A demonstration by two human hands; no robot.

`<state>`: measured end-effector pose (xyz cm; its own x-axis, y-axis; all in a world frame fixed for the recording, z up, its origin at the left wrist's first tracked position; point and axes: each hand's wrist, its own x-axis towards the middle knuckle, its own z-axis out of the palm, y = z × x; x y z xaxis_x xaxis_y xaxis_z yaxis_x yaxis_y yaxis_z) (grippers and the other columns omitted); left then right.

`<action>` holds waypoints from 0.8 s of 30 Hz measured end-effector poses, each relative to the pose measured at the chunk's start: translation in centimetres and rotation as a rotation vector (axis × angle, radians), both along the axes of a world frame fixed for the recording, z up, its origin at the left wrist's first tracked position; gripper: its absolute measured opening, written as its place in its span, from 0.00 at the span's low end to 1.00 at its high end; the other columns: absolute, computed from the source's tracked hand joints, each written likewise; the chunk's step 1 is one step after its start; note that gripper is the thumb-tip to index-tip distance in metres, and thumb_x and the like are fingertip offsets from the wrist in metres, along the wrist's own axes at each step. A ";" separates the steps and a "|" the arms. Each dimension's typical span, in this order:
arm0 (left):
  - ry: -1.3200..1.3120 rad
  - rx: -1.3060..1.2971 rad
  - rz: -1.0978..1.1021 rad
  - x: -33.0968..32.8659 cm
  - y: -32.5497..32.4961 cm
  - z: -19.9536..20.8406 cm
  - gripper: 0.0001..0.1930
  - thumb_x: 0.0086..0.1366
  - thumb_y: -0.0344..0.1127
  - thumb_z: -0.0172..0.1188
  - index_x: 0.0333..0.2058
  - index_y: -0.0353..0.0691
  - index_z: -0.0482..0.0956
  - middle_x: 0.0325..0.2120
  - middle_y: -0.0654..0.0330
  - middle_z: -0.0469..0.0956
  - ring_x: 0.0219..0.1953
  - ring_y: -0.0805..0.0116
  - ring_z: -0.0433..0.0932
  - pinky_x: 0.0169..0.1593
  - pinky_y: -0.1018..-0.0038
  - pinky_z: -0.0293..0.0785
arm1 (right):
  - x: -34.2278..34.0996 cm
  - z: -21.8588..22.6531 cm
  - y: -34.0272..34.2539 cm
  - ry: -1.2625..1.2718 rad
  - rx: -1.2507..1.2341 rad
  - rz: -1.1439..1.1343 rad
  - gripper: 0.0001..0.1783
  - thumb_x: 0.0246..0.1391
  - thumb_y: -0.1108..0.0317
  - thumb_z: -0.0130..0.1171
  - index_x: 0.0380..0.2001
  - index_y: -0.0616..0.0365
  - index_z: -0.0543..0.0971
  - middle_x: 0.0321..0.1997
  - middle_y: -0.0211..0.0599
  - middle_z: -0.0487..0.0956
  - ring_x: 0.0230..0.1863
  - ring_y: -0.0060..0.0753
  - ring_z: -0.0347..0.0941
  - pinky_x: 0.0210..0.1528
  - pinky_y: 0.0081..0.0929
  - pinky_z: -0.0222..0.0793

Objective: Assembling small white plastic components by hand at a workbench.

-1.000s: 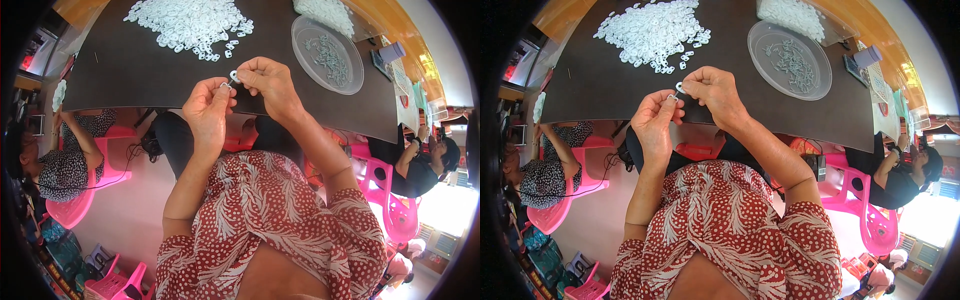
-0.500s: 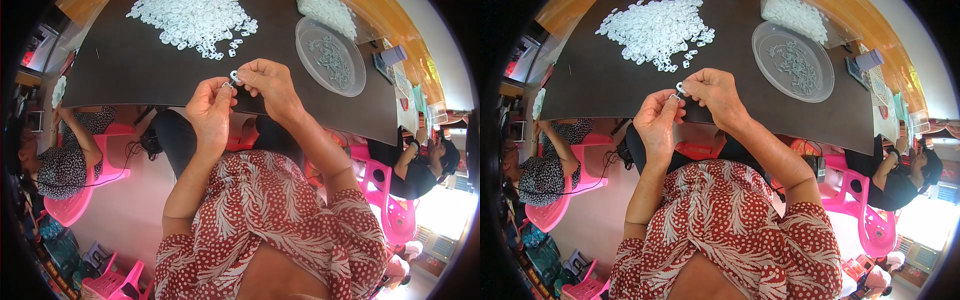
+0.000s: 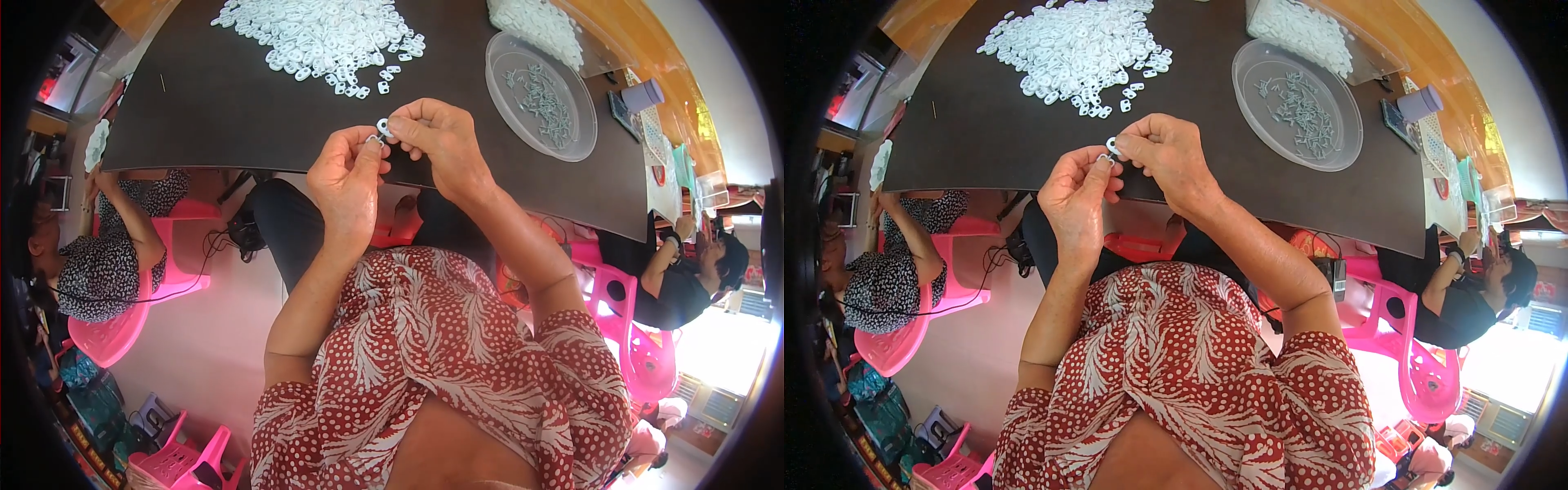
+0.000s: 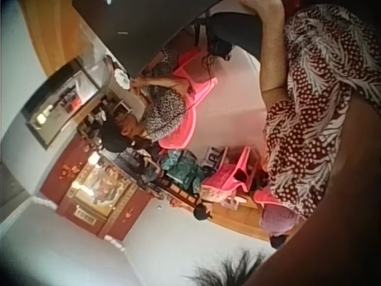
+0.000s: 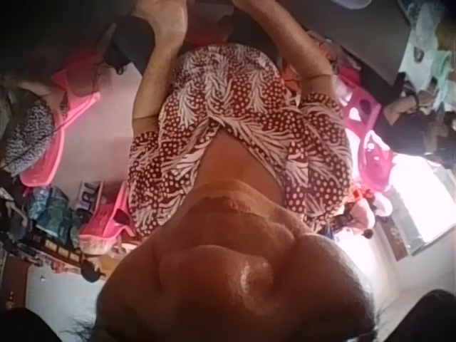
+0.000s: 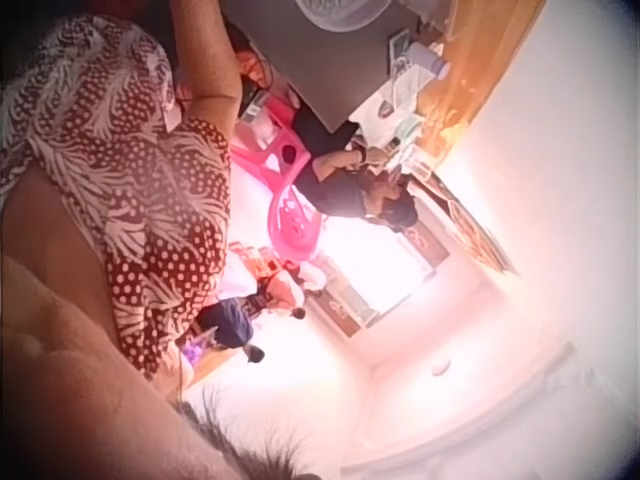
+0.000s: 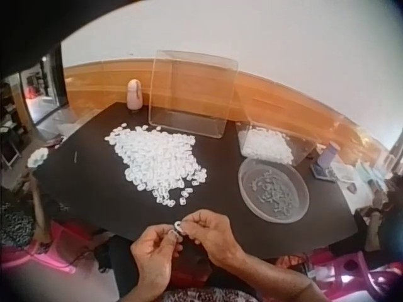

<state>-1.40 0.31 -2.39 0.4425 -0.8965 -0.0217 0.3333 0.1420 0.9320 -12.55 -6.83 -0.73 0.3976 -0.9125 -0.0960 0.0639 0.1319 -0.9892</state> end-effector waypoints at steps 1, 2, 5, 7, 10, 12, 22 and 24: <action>-0.001 0.002 0.002 0.0 0.0 0.0 0.04 0.61 0.25 0.54 0.36 0.33 0.75 0.24 0.65 0.76 0.23 0.82 0.72 0.24 0.87 0.65 | 0.0 0.0 0.0 0.021 -0.006 0.003 0.09 0.50 0.70 0.59 0.30 0.66 0.76 0.25 0.32 0.76 0.25 0.16 0.66 0.27 0.13 0.60; -0.002 0.004 0.004 0.0 0.0 0.1 0.04 0.61 0.25 0.54 0.36 0.33 0.75 0.24 0.65 0.76 0.23 0.82 0.72 0.24 0.87 0.65 | 0.0 0.0 0.1 0.021 -0.006 0.004 0.09 0.50 0.70 0.59 0.30 0.66 0.76 0.25 0.32 0.76 0.25 0.16 0.66 0.27 0.13 0.60; 0.009 -0.011 0.019 -0.1 0.0 0.0 0.04 0.62 0.25 0.54 0.36 0.33 0.75 0.24 0.64 0.76 0.23 0.82 0.72 0.24 0.87 0.65 | 0.2 -0.2 0.2 0.018 -0.049 -0.010 0.08 0.50 0.69 0.59 0.30 0.64 0.76 0.24 0.30 0.76 0.25 0.15 0.66 0.27 0.13 0.60; 0.016 -0.015 0.027 -0.1 0.0 -0.1 0.05 0.62 0.25 0.54 0.36 0.33 0.75 0.24 0.64 0.76 0.23 0.82 0.72 0.24 0.87 0.65 | 0.4 -0.2 0.5 0.064 -0.151 -0.049 0.07 0.50 0.69 0.60 0.30 0.62 0.77 0.24 0.28 0.76 0.24 0.13 0.66 0.26 0.13 0.60; 0.017 -0.017 0.044 -0.1 0.0 -0.2 0.05 0.62 0.25 0.54 0.36 0.33 0.75 0.24 0.63 0.76 0.23 0.82 0.72 0.24 0.87 0.66 | 0.6 0.4 0.7 0.087 -0.174 -0.062 0.03 0.49 0.76 0.57 0.27 0.66 0.76 0.23 0.28 0.76 0.26 0.12 0.68 0.28 0.14 0.65; 0.011 -0.015 0.054 -0.1 0.0 -0.3 0.05 0.62 0.25 0.54 0.36 0.32 0.75 0.24 0.63 0.76 0.23 0.82 0.72 0.24 0.87 0.66 | 0.7 0.4 0.8 0.093 -0.188 -0.064 0.03 0.49 0.76 0.57 0.27 0.66 0.76 0.23 0.28 0.76 0.26 0.12 0.68 0.28 0.14 0.65; 0.051 -0.045 0.043 -0.3 0.0 -0.1 0.06 0.62 0.24 0.53 0.38 0.32 0.75 0.24 0.64 0.76 0.23 0.82 0.72 0.25 0.87 0.66 | 0.7 -0.5 1.0 0.006 -0.233 -0.034 0.04 0.50 0.76 0.56 0.28 0.66 0.76 0.22 0.27 0.75 0.25 0.13 0.68 0.27 0.14 0.65; 0.087 -0.089 0.034 -0.3 -0.1 -0.3 0.07 0.62 0.23 0.53 0.38 0.32 0.75 0.25 0.64 0.75 0.24 0.82 0.72 0.25 0.87 0.66 | 0.8 -0.5 0.9 0.009 -0.235 -0.035 0.03 0.50 0.76 0.56 0.28 0.66 0.76 0.22 0.28 0.75 0.25 0.13 0.68 0.27 0.14 0.65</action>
<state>-1.70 0.19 -2.67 0.4728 -0.8810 0.0179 0.4060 0.2358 0.8829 -11.73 -5.91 -1.22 0.3655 -0.9233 0.1177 0.0557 -0.1045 -0.9930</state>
